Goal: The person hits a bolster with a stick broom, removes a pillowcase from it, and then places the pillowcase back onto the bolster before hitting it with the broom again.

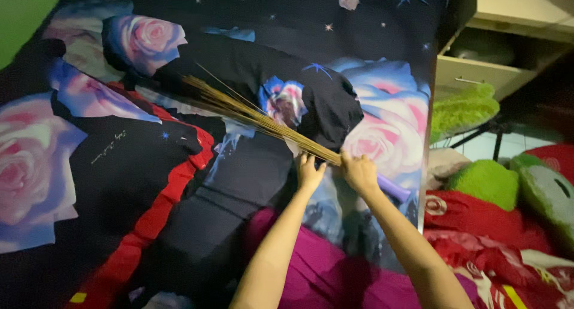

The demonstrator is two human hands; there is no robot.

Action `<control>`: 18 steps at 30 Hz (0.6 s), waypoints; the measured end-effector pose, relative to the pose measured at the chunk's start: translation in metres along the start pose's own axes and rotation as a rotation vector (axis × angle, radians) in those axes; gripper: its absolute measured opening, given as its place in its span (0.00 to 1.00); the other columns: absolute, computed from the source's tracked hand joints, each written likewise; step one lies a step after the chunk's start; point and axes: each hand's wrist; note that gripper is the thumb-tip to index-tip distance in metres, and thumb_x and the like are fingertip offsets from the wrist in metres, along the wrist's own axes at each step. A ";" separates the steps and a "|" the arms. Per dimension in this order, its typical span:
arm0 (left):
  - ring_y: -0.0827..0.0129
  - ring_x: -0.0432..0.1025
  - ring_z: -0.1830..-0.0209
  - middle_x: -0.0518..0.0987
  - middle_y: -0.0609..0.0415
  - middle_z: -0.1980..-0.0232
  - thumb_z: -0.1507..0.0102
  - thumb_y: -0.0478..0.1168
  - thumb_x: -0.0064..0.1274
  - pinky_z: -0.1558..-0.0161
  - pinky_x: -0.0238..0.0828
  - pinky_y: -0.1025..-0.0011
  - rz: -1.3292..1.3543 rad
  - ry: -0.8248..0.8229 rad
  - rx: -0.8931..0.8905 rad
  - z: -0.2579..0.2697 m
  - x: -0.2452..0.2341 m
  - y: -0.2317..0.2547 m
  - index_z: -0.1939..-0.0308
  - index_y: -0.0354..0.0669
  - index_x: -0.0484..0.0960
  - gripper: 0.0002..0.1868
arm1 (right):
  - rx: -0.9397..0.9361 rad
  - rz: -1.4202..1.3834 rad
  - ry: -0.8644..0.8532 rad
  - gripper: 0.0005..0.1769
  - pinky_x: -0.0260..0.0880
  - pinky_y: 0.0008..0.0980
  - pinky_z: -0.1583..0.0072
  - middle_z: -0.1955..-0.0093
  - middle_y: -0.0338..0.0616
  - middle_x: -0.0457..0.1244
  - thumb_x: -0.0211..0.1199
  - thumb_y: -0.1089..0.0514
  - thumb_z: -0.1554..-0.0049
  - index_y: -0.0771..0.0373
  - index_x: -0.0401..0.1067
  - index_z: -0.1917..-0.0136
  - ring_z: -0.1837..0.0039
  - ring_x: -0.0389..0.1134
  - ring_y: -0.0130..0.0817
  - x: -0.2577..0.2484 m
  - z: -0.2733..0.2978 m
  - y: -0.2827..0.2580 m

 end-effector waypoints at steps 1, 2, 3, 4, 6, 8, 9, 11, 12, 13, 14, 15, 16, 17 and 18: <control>0.40 0.58 0.27 0.67 0.36 0.29 0.43 0.49 0.65 0.28 0.51 0.49 -0.007 -0.033 -0.034 0.004 -0.002 0.007 0.34 0.38 0.73 0.37 | 0.033 0.019 -0.005 0.26 0.69 0.49 0.51 0.54 0.48 0.70 0.59 0.47 0.40 0.44 0.67 0.28 0.49 0.70 0.51 -0.007 0.005 0.004; 0.41 0.59 0.27 0.67 0.36 0.29 0.43 0.50 0.64 0.28 0.53 0.49 -0.013 -0.075 -0.064 0.011 -0.003 0.016 0.34 0.38 0.73 0.37 | 0.028 -0.015 -0.016 0.29 0.67 0.49 0.47 0.50 0.48 0.68 0.61 0.45 0.42 0.45 0.67 0.28 0.45 0.69 0.49 -0.017 0.014 0.006; 0.41 0.59 0.27 0.66 0.36 0.29 0.42 0.49 0.64 0.28 0.54 0.49 -0.004 -0.080 -0.100 0.018 -0.007 0.028 0.34 0.36 0.72 0.37 | 0.024 -0.050 -0.027 0.32 0.65 0.49 0.44 0.47 0.48 0.67 0.62 0.43 0.44 0.46 0.66 0.27 0.41 0.67 0.48 -0.027 0.020 0.008; 0.42 0.59 0.27 0.66 0.36 0.29 0.42 0.49 0.63 0.29 0.55 0.50 0.003 -0.089 -0.133 0.025 -0.009 0.043 0.33 0.35 0.71 0.37 | 0.023 -0.086 -0.037 0.35 0.64 0.49 0.40 0.43 0.49 0.66 0.64 0.41 0.46 0.46 0.65 0.27 0.37 0.65 0.47 -0.035 0.027 0.009; 0.41 0.57 0.27 0.65 0.34 0.28 0.41 0.47 0.62 0.29 0.55 0.49 -0.003 -0.062 -0.109 0.040 -0.017 0.076 0.31 0.33 0.69 0.38 | -0.059 -0.091 0.186 0.36 0.58 0.53 0.38 0.36 0.54 0.62 0.66 0.40 0.49 0.47 0.67 0.29 0.34 0.61 0.53 -0.046 0.040 0.009; 0.38 0.55 0.27 0.63 0.33 0.27 0.41 0.45 0.62 0.30 0.53 0.48 -0.026 0.010 0.006 0.063 -0.028 0.111 0.27 0.32 0.66 0.41 | -0.055 -0.123 0.278 0.37 0.55 0.55 0.36 0.31 0.56 0.59 0.66 0.41 0.50 0.47 0.67 0.29 0.31 0.59 0.54 -0.050 0.060 0.017; 0.39 0.54 0.26 0.62 0.33 0.27 0.43 0.44 0.62 0.29 0.51 0.47 -0.055 -0.055 0.065 0.074 -0.032 0.126 0.27 0.32 0.66 0.42 | -0.010 -0.158 0.261 0.37 0.55 0.54 0.34 0.30 0.56 0.59 0.66 0.44 0.50 0.48 0.67 0.28 0.30 0.59 0.53 -0.049 0.072 0.022; 0.39 0.54 0.25 0.62 0.33 0.27 0.47 0.42 0.62 0.27 0.49 0.47 -0.109 -0.179 0.188 0.090 -0.034 0.154 0.28 0.34 0.66 0.44 | 0.066 -0.203 0.250 0.36 0.54 0.54 0.32 0.29 0.56 0.58 0.65 0.46 0.49 0.49 0.66 0.27 0.29 0.58 0.52 -0.047 0.094 0.039; 0.38 0.53 0.25 0.62 0.33 0.27 0.46 0.43 0.62 0.26 0.48 0.47 -0.119 -0.201 0.222 0.097 -0.030 0.165 0.29 0.35 0.67 0.42 | 0.098 -0.216 0.253 0.35 0.54 0.54 0.32 0.28 0.56 0.58 0.65 0.47 0.46 0.50 0.66 0.26 0.29 0.58 0.53 -0.044 0.107 0.049; 0.38 0.53 0.25 0.62 0.33 0.27 0.45 0.43 0.62 0.26 0.47 0.46 -0.129 -0.222 0.257 0.104 -0.023 0.176 0.30 0.36 0.68 0.40 | 0.131 -0.229 0.256 0.34 0.54 0.54 0.31 0.28 0.56 0.58 0.64 0.47 0.44 0.51 0.66 0.26 0.28 0.58 0.53 -0.041 0.120 0.059; 0.37 0.53 0.25 0.61 0.33 0.26 0.44 0.43 0.62 0.25 0.47 0.46 -0.137 -0.247 0.294 0.113 -0.017 0.186 0.31 0.37 0.69 0.38 | 0.171 -0.226 0.262 0.34 0.53 0.54 0.31 0.28 0.56 0.58 0.65 0.47 0.44 0.51 0.66 0.26 0.28 0.58 0.52 -0.039 0.134 0.069; 0.37 0.52 0.25 0.61 0.32 0.26 0.44 0.43 0.62 0.26 0.46 0.45 -0.128 -0.279 0.311 0.121 -0.011 0.194 0.32 0.37 0.70 0.37 | 0.211 -0.222 0.267 0.33 0.53 0.55 0.31 0.29 0.55 0.58 0.65 0.47 0.44 0.51 0.66 0.26 0.28 0.57 0.52 -0.037 0.148 0.080; 0.36 0.52 0.25 0.61 0.32 0.26 0.43 0.44 0.62 0.27 0.46 0.44 -0.117 -0.308 0.329 0.128 -0.003 0.202 0.32 0.37 0.70 0.36 | 0.251 -0.217 0.276 0.33 0.53 0.55 0.31 0.29 0.55 0.58 0.65 0.47 0.44 0.51 0.66 0.27 0.28 0.57 0.51 -0.036 0.161 0.092; 0.35 0.52 0.25 0.61 0.32 0.26 0.42 0.44 0.62 0.28 0.46 0.43 -0.106 -0.337 0.348 0.135 0.004 0.210 0.33 0.37 0.71 0.35 | 0.288 -0.189 0.270 0.33 0.53 0.55 0.32 0.29 0.56 0.58 0.66 0.47 0.44 0.51 0.66 0.27 0.29 0.57 0.52 -0.035 0.174 0.104; 0.35 0.52 0.25 0.61 0.31 0.26 0.42 0.44 0.62 0.27 0.46 0.43 -0.096 -0.346 0.381 0.141 0.011 0.220 0.34 0.36 0.72 0.34 | 0.324 -0.159 0.265 0.33 0.53 0.56 0.33 0.30 0.57 0.58 0.66 0.48 0.45 0.51 0.67 0.27 0.29 0.57 0.53 -0.036 0.186 0.116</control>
Point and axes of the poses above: each hand's wrist, its own z-axis away from the middle knuckle, its own x-axis out of the palm, y = z × x
